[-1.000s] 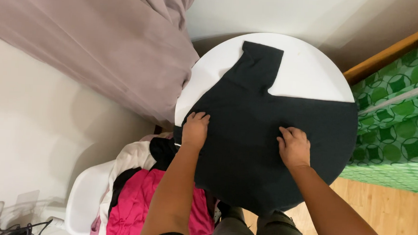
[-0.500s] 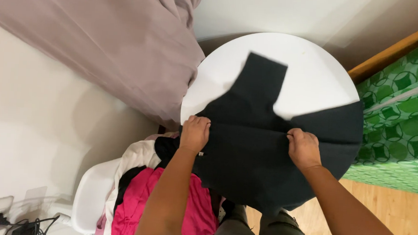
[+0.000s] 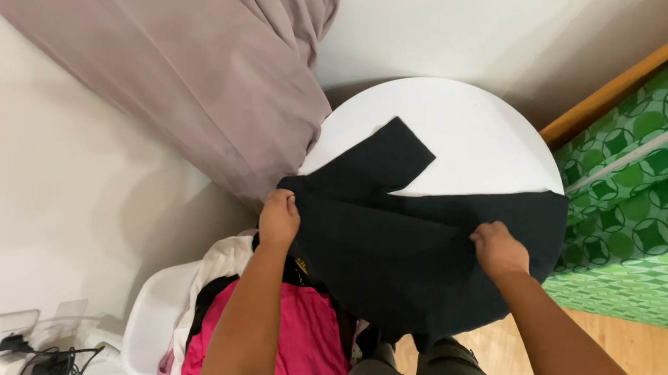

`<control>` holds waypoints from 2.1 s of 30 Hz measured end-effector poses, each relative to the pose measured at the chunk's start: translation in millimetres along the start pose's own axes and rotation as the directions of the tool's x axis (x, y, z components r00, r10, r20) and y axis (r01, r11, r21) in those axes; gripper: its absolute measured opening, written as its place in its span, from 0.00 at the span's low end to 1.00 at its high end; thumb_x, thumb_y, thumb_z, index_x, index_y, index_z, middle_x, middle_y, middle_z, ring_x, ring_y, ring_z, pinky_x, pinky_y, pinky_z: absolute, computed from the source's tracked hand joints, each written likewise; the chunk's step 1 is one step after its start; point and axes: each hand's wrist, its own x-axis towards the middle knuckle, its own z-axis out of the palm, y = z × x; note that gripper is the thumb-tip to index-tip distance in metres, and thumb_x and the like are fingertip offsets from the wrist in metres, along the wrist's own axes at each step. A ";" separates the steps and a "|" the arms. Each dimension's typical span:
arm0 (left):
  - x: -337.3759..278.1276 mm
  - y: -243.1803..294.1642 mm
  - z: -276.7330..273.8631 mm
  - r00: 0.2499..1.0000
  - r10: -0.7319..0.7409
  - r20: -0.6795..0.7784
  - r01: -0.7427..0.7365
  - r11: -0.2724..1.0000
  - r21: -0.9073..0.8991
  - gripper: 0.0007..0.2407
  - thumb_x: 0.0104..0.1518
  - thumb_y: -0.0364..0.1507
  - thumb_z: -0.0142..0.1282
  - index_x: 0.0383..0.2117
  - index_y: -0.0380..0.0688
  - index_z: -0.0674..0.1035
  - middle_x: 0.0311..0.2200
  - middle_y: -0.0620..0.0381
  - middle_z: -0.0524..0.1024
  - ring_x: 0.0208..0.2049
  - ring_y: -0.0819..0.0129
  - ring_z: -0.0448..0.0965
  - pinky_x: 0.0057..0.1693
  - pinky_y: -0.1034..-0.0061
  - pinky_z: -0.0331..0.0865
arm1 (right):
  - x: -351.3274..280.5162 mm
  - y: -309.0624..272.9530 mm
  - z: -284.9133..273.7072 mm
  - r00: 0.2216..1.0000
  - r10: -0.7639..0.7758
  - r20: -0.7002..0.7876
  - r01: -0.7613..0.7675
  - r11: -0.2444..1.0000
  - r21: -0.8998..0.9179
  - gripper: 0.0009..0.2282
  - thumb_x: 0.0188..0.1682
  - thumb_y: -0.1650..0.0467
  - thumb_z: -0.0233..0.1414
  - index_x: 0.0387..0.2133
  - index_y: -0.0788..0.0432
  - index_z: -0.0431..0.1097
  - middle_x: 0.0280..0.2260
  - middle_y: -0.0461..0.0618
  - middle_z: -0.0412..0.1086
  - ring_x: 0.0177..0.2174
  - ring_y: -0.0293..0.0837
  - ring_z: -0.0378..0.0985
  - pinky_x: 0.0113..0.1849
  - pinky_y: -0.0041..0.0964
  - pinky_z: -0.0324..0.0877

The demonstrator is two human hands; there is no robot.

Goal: The person folds a black hoodie, a pink t-shirt, and a black graphic t-shirt on a small white round table. They smooth and fold each garment by hand, then place the folded items onto a nearby chair.

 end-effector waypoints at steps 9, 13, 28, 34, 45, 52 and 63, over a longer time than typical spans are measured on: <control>78.3 53.1 -49.3 0.977 -0.203 0.070 0.210 0.826 -0.524 0.06 0.65 0.30 0.50 0.40 0.41 0.75 0.28 0.52 0.77 0.20 0.66 0.80 0.26 0.64 0.73 | 68.7 0.9 -111.2 0.910 0.147 -0.386 0.025 0.914 0.406 0.06 0.60 0.70 0.51 0.38 0.62 0.71 0.32 0.61 0.76 0.33 0.57 0.81 0.38 0.50 0.74; 137.6 116.2 -113.9 0.966 0.103 -0.236 -0.192 0.900 -0.391 0.07 0.69 0.30 0.50 0.36 0.40 0.76 0.20 0.52 0.77 0.17 0.65 0.77 0.29 0.68 0.71 | 110.7 3.1 -204.8 0.723 -0.015 -0.691 0.244 0.941 0.235 0.05 0.63 0.75 0.52 0.38 0.66 0.67 0.35 0.64 0.74 0.39 0.62 0.79 0.41 0.51 0.73; 80.6 135.2 -100.5 0.724 0.585 -0.366 -0.648 0.759 -0.069 0.10 0.59 0.17 0.49 0.46 0.31 0.75 0.48 0.35 0.72 0.50 0.39 0.74 0.58 0.58 0.69 | 67.2 102.6 -162.8 0.808 0.099 -0.581 0.346 0.718 0.604 0.07 0.68 0.76 0.46 0.40 0.64 0.70 0.38 0.52 0.70 0.37 0.42 0.70 0.45 0.35 0.70; -64.7 25.0 39.5 0.921 0.376 0.103 -0.362 0.922 -0.137 0.07 0.58 0.21 0.50 0.40 0.36 0.79 0.47 0.39 0.76 0.45 0.41 0.77 0.51 0.58 0.74 | -28.6 89.6 -29.0 0.955 0.167 -0.245 -0.077 0.938 0.339 0.08 0.48 0.73 0.58 0.41 0.57 0.75 0.42 0.58 0.75 0.41 0.58 0.77 0.43 0.50 0.72; -72.4 100.5 2.8 0.927 0.092 0.364 -0.138 0.985 0.103 0.05 0.54 0.28 0.60 0.31 0.40 0.81 0.37 0.49 0.78 0.41 0.50 0.78 0.47 0.60 0.74 | -77.9 88.9 32.5 0.968 0.165 -0.189 -0.146 0.983 0.111 0.09 0.45 0.72 0.58 0.40 0.53 0.76 0.50 0.50 0.72 0.52 0.56 0.72 0.53 0.50 0.68; -62.2 94.0 69.6 0.826 0.428 0.365 -0.367 0.902 -0.226 0.19 0.62 0.37 0.51 0.58 0.46 0.77 0.61 0.49 0.73 0.64 0.48 0.69 0.67 0.59 0.68 | -81.0 64.3 21.7 0.951 0.256 -0.173 -0.286 0.942 -0.176 0.09 0.47 0.65 0.56 0.40 0.43 0.78 0.50 0.41 0.73 0.52 0.49 0.70 0.54 0.51 0.63; -41.8 36.3 28.7 0.819 0.077 0.569 -0.296 0.906 0.303 0.38 0.53 0.52 0.55 0.70 0.51 0.57 0.72 0.51 0.45 0.71 0.41 0.37 0.69 0.38 0.37 | -78.3 -19.3 19.0 0.984 -0.090 0.155 0.103 0.991 -0.082 0.11 0.48 0.64 0.55 0.43 0.50 0.77 0.41 0.46 0.75 0.44 0.47 0.73 0.50 0.50 0.64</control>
